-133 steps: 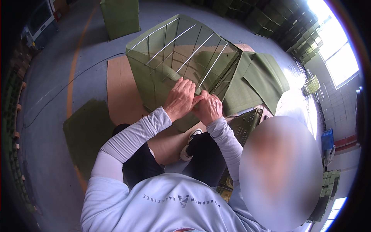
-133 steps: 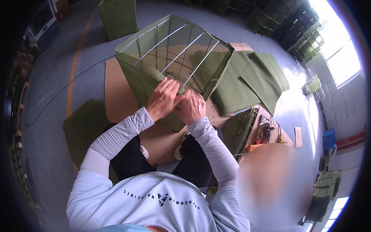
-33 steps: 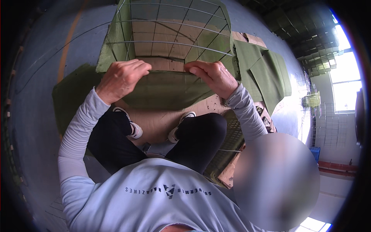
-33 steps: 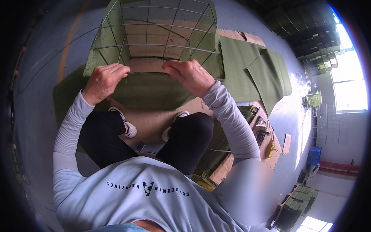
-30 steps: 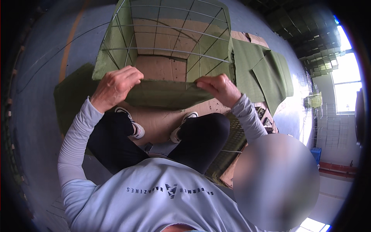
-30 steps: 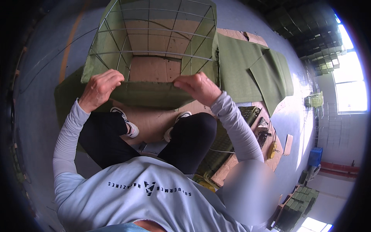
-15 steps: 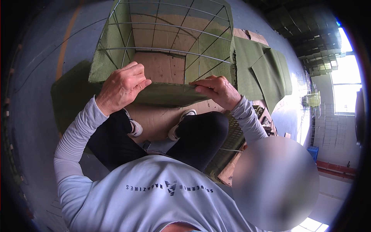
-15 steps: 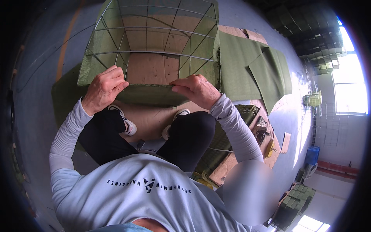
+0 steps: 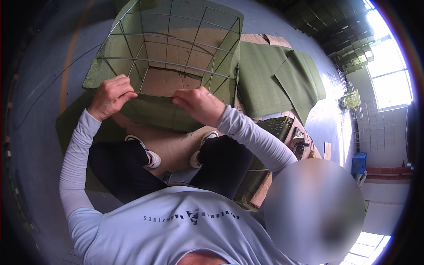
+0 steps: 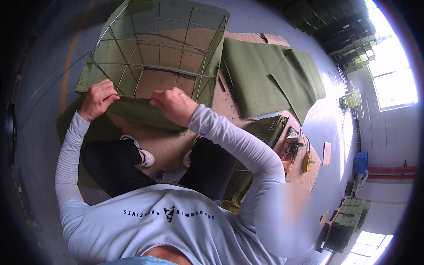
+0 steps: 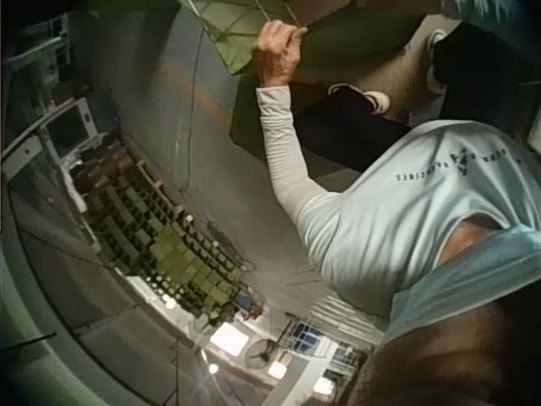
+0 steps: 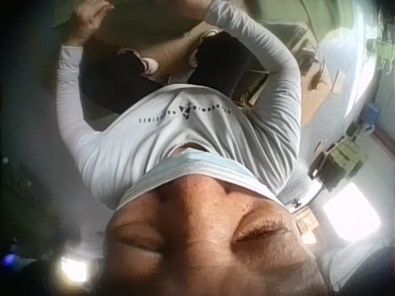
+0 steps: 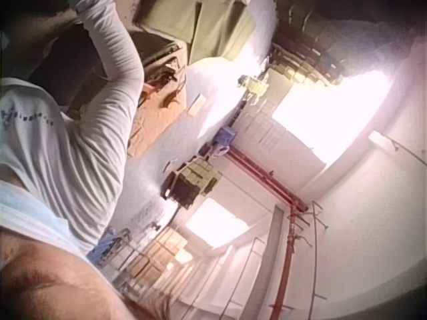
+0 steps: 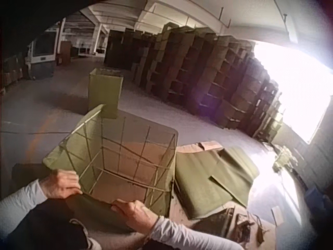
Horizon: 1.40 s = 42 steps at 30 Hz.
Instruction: Applying hot glue and fitting green fabric onto a wire frame to construct a storage bin.
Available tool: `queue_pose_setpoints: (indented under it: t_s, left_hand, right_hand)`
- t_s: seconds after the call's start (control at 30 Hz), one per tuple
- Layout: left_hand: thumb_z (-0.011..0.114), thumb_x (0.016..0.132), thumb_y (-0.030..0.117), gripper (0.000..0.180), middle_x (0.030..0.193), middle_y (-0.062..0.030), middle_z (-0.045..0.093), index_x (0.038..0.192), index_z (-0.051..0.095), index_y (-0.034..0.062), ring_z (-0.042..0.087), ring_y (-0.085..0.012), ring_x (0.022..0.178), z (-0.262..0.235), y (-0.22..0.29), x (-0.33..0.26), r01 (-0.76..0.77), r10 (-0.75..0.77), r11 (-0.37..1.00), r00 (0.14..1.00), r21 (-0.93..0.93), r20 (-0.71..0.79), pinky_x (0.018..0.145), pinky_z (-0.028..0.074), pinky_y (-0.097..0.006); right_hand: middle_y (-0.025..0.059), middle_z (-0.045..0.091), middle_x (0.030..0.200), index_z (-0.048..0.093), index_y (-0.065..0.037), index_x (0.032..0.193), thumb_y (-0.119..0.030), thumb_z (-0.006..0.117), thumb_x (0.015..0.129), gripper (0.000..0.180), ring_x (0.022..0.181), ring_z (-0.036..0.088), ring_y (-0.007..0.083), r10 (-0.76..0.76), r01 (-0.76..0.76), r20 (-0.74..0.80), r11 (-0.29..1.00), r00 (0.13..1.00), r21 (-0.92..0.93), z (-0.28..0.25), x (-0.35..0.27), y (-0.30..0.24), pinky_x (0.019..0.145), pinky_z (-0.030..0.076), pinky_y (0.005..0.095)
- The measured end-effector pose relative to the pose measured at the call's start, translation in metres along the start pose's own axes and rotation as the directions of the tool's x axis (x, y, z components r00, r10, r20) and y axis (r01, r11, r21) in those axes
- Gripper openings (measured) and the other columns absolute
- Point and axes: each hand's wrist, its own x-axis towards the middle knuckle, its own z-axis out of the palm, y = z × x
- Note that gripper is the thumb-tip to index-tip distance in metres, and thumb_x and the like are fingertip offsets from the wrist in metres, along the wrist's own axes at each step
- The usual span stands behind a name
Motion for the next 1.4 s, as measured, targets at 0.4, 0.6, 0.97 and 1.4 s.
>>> queue_pose_setpoints:
  t_s: [0.4,0.6,0.97,1.4]
  left_hand:
    - [0.048,0.095,0.041,0.042,0.078,-0.0107,0.058,0.085,0.059,0.0018,0.059,-0.0293,0.077,0.055,0.049,0.005,0.1,-0.04,0.975,0.957,0.199,-0.288,0.079,0.046,-0.042]
    - [0.053,0.094,0.04,0.046,0.059,-0.0073,0.046,0.062,0.045,0.0068,0.049,-0.0268,0.057,0.052,0.039,0.017,0.098,-0.049,0.983,0.957,0.158,-0.287,0.061,0.04,-0.037]
    - [0.056,0.09,0.019,0.041,0.052,-0.0117,0.04,0.055,0.041,0.0014,0.045,-0.0313,0.049,0.027,-0.024,0.025,-0.012,0.0,1.0,0.925,-0.029,-0.379,0.05,0.035,-0.039]
    - [0.075,0.072,0.005,0.023,0.093,-0.0086,0.063,0.094,0.067,0.0016,0.06,-0.0264,0.086,0.042,0.089,0.014,0.047,-0.018,0.997,0.92,0.063,-0.392,0.075,0.049,-0.036]
  right_hand:
    - [0.024,0.032,0.148,0.026,0.007,0.143,-0.001,0.044,0.094,0.053,0.138,0.032,0.0307,0.199,0.062,-0.785,0.955,0.586,0.289,-0.042,-0.015,0.13,0.111,0.029,0.0346]
    - [0.0351,0.033,0.142,0.019,0.011,0.143,-0.02,0.047,0.096,0.062,0.135,0.034,0.0413,0.077,-0.279,-0.687,0.941,0.723,-0.188,-0.036,0.012,0.128,0.112,0.028,0.0395]
    - [0.0332,0.056,0.115,0.056,0.01,0.113,-0.025,0.057,0.087,0.044,0.103,0.057,0.0451,0.49,-0.527,-0.533,0.845,0.689,0.096,-0.054,0.029,0.158,0.092,0.046,0.0451]
    - [0.0133,0.065,0.108,0.068,0.001,0.102,0.005,0.068,0.071,0.031,0.098,0.062,0.0297,-0.529,0.339,-0.351,0.811,0.772,-0.478,-0.021,-0.027,0.071,0.082,0.053,0.0366]
